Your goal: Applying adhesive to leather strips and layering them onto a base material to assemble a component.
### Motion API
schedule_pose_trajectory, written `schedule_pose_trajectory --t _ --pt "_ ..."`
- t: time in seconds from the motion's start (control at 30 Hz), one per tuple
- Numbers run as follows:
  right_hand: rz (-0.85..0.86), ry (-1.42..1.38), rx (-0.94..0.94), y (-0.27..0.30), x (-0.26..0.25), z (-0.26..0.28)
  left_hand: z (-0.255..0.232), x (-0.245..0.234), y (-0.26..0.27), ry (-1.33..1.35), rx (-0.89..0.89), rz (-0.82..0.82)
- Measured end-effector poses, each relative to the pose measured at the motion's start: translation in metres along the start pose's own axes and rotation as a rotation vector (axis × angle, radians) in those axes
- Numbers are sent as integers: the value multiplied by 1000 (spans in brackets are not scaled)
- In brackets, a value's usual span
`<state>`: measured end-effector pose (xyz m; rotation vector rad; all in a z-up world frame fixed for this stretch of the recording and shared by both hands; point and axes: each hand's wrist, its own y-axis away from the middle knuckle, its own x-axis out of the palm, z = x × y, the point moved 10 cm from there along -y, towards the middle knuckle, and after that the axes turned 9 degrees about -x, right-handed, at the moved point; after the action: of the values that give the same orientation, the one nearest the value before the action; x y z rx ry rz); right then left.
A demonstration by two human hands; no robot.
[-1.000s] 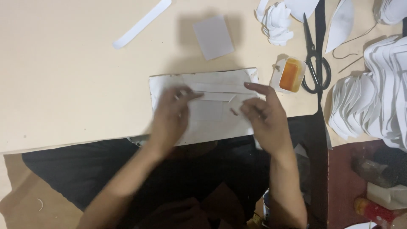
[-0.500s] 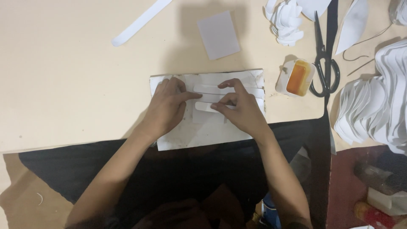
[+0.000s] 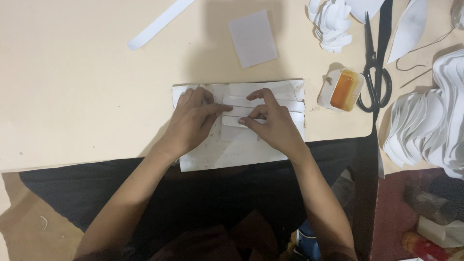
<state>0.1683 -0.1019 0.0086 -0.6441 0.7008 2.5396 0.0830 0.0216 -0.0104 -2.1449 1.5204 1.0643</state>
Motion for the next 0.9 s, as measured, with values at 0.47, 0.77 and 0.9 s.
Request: schedule_pose_trajectory --t 0.47,0.77,0.9 --pt "13 14 10 1 1 0 6 10 -3 -14 -26 11" --pt "-12 221 139 17 -32 -22 11 20 -6 -126 -82 52" --pt "-32 232 137 13 -32 -26 12 21 -5 -150 -91 64"
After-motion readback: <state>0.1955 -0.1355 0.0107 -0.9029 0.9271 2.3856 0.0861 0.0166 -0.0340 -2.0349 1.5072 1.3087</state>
